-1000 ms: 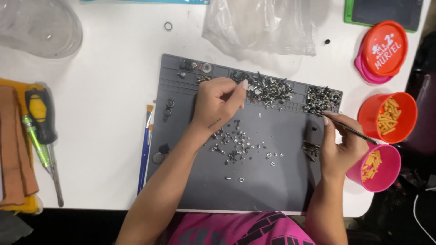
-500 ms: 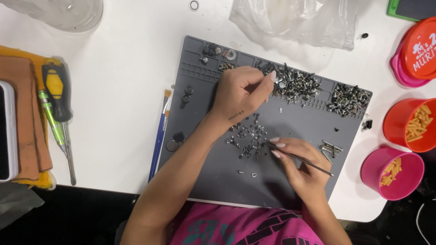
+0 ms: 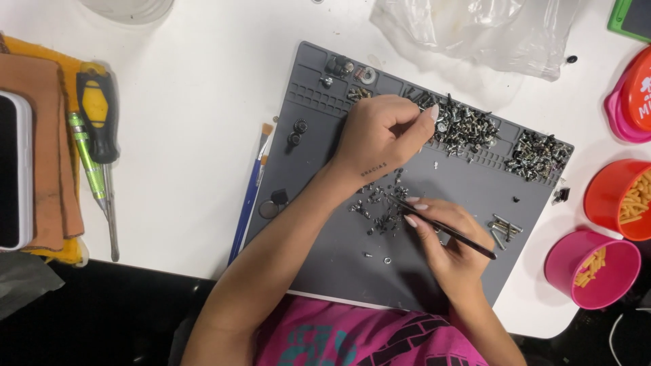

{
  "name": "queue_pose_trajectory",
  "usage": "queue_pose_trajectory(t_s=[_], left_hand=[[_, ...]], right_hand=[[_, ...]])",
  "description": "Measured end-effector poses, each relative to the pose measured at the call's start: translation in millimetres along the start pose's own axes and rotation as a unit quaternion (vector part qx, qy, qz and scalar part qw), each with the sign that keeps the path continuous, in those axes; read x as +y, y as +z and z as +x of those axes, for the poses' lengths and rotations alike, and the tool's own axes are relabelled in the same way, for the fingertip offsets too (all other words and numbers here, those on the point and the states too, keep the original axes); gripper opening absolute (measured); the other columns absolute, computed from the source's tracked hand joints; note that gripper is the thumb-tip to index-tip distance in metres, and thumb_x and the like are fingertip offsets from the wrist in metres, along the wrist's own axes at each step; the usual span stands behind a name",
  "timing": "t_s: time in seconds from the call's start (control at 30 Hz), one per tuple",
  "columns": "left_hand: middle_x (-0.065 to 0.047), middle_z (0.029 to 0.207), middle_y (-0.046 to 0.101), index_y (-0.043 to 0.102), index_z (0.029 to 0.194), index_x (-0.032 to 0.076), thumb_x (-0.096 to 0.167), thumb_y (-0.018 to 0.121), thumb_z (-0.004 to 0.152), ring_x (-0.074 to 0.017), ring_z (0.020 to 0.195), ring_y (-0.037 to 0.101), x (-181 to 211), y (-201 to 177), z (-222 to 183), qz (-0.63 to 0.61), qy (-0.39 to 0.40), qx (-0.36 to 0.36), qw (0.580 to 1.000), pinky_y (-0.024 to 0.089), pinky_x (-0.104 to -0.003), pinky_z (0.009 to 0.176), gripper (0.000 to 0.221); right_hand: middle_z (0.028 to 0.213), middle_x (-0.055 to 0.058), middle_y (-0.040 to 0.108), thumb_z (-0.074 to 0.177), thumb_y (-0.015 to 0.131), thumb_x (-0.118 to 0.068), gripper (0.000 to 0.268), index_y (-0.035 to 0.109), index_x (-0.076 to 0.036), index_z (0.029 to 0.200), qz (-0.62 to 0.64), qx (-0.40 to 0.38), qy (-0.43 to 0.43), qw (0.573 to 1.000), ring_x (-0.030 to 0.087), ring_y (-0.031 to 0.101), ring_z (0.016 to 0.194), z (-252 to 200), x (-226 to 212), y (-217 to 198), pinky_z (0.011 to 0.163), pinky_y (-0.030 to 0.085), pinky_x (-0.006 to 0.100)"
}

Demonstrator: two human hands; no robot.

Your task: Sorting and organizing small electronic screws and washers on a magnetic repair mat using a precision probe tool.

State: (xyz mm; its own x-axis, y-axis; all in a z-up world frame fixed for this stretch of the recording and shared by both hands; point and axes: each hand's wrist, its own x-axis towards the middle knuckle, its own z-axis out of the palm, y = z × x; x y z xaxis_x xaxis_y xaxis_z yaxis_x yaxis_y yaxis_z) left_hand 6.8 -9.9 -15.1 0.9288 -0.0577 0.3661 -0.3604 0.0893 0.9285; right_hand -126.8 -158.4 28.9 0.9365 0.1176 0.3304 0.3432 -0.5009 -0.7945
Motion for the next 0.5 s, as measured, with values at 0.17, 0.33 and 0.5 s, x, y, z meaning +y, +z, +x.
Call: queue_pose_trajectory(t_s=[0.17, 0.33, 0.5], left_hand=[[0.004, 0.038, 0.047, 0.053, 0.051, 0.019, 0.026, 0.058, 0.102, -0.0074, 0.038, 0.046, 0.3, -0.9, 0.5, 0.005, 0.009, -0.001, 1.000, 0.042, -0.018, 0.046, 0.051], [0.005, 0.038, 0.048, 0.054, 0.052, 0.019, 0.025, 0.057, 0.102, -0.0076, 0.038, 0.046, 1.3, -3.3, 1.0, 0.001, 0.012, -0.011, 1.000, 0.041, -0.017, 0.046, 0.050], [0.006, 0.038, 0.046, 0.055, 0.050, 0.019, 0.022, 0.062, 0.103, -0.0070, 0.037, 0.043, -0.1, -3.0, 0.8, 0.013, 0.000, -0.026, 1.000, 0.039, -0.017, 0.046, 0.053]], right_hand=[[0.084, 0.020, 0.077, 0.085, 0.081, 0.012, 0.013, 0.072, 0.009, 0.094, -0.014, -0.007, -0.013, 1.000, 0.043, 0.080, 0.085, 2.0, -3.3, 4.8, 0.071, 0.063, 0.046], [0.082, 0.019, 0.076, 0.086, 0.080, 0.012, 0.010, 0.073, 0.007, 0.092, -0.017, 0.004, -0.014, 1.000, 0.042, 0.080, 0.083, -2.4, -1.5, 3.6, 0.071, 0.063, 0.045], [0.083, 0.025, 0.073, 0.086, 0.082, 0.015, 0.014, 0.069, 0.012, 0.089, -0.021, 0.101, 0.030, 0.994, 0.044, 0.079, 0.085, -4.2, 11.8, -22.8, 0.074, 0.063, 0.046]])
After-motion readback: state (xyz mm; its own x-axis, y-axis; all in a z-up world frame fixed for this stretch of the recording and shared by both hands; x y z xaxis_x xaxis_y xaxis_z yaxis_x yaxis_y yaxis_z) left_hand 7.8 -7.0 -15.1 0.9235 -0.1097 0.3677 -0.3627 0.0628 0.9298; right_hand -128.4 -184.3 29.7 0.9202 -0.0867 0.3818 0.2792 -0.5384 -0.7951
